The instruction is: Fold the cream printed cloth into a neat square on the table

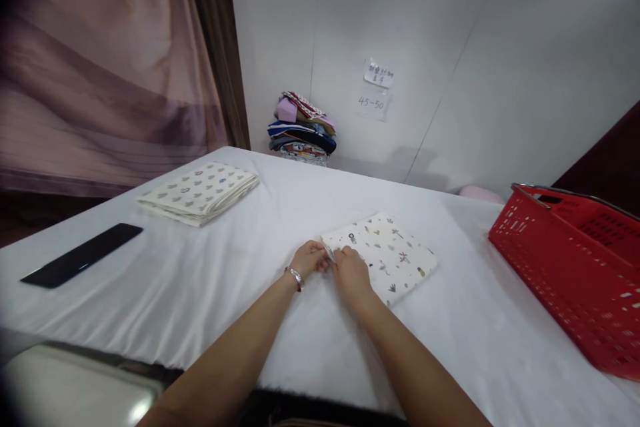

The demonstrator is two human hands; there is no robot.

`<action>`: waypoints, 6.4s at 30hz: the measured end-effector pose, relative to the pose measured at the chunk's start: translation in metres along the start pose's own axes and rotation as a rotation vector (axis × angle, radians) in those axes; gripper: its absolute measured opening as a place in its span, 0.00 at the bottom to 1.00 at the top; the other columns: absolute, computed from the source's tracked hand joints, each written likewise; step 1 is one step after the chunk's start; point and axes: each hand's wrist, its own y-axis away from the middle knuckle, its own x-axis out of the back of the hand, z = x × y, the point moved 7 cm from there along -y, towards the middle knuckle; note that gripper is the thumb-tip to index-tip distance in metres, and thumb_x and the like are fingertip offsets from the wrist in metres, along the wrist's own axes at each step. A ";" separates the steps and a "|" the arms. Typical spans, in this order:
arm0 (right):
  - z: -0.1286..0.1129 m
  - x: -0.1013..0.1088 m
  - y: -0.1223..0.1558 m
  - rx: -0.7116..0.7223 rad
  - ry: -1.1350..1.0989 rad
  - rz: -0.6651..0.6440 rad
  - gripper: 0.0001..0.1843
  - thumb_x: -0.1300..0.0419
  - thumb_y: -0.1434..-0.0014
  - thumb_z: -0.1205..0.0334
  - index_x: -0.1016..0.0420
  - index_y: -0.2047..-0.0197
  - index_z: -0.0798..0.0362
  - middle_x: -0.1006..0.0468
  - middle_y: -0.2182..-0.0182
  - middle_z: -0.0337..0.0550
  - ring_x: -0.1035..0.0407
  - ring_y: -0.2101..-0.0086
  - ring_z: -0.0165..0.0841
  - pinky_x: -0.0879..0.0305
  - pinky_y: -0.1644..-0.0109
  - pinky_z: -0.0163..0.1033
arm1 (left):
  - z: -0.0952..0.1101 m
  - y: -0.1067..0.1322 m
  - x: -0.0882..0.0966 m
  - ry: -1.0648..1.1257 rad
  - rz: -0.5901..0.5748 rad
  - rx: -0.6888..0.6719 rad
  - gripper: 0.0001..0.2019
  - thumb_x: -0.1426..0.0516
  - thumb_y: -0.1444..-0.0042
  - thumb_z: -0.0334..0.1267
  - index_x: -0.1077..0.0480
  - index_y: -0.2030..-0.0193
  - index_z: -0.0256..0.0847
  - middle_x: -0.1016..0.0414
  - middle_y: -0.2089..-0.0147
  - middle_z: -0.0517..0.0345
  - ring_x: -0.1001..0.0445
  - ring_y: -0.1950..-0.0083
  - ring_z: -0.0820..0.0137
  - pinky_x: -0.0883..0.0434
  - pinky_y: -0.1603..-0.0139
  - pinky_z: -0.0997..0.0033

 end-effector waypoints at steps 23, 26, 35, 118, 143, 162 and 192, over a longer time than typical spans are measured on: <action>-0.002 -0.004 -0.005 0.006 0.016 0.005 0.14 0.55 0.37 0.59 0.29 0.64 0.52 0.31 0.64 0.44 0.36 0.62 0.32 0.47 0.67 0.33 | 0.004 -0.005 0.008 -0.445 0.009 -0.171 0.05 0.47 0.50 0.32 0.33 0.74 0.38 0.28 0.76 0.63 0.31 0.81 0.80 0.35 0.77 0.81; 0.001 -0.003 -0.005 0.007 -0.058 -0.011 0.13 0.53 0.38 0.59 0.29 0.65 0.51 0.31 0.66 0.42 0.36 0.64 0.31 0.46 0.66 0.33 | 0.005 -0.005 0.006 -0.445 0.000 -0.187 0.05 0.48 0.51 0.32 0.32 0.74 0.38 0.28 0.75 0.63 0.31 0.80 0.79 0.35 0.76 0.81; 0.012 0.014 0.032 0.210 -0.299 0.117 0.11 0.50 0.41 0.62 0.32 0.56 0.52 0.30 0.58 0.46 0.37 0.57 0.35 0.42 0.53 0.39 | 0.030 0.008 0.019 -0.622 0.227 -0.422 0.07 0.48 0.47 0.35 0.29 0.65 0.41 0.25 0.67 0.59 0.27 0.67 0.72 0.31 0.62 0.71; 0.183 0.011 0.146 0.146 0.039 0.161 0.33 0.54 0.53 0.79 0.37 0.44 0.49 0.36 0.44 0.46 0.45 0.43 0.37 0.50 0.42 0.53 | 0.011 0.104 -0.065 -1.557 0.126 -0.913 0.32 0.55 0.55 0.20 0.43 0.40 0.41 0.35 0.45 0.48 0.40 0.43 0.60 0.50 0.41 0.49; 0.216 0.194 0.063 -0.195 -1.155 0.519 0.27 0.38 0.59 0.64 0.32 0.51 0.48 0.26 0.65 0.39 0.32 0.67 0.31 0.36 0.67 0.34 | 0.210 0.081 -0.009 -0.556 -0.243 -0.424 0.25 0.44 0.63 0.34 0.33 0.53 0.40 0.28 0.66 0.60 0.29 0.67 0.70 0.32 0.67 0.71; 0.268 -0.023 -0.072 -0.798 -1.025 0.128 0.26 0.40 0.59 0.66 0.30 0.52 0.55 0.23 0.72 0.46 0.30 0.73 0.34 0.35 0.72 0.36 | 0.072 -0.128 0.018 -0.533 0.137 -0.120 0.16 0.44 0.52 0.37 0.32 0.55 0.38 0.25 0.63 0.54 0.27 0.66 0.69 0.32 0.68 0.73; 0.152 0.024 0.055 0.098 -0.495 0.298 0.10 0.46 0.44 0.59 0.24 0.62 0.47 0.24 0.59 0.44 0.33 0.56 0.37 0.39 0.50 0.43 | 0.047 0.039 -0.031 -1.177 -0.020 -0.977 0.09 0.46 0.45 0.39 0.28 0.59 0.45 0.26 0.55 0.56 0.32 0.52 0.66 0.46 0.43 0.53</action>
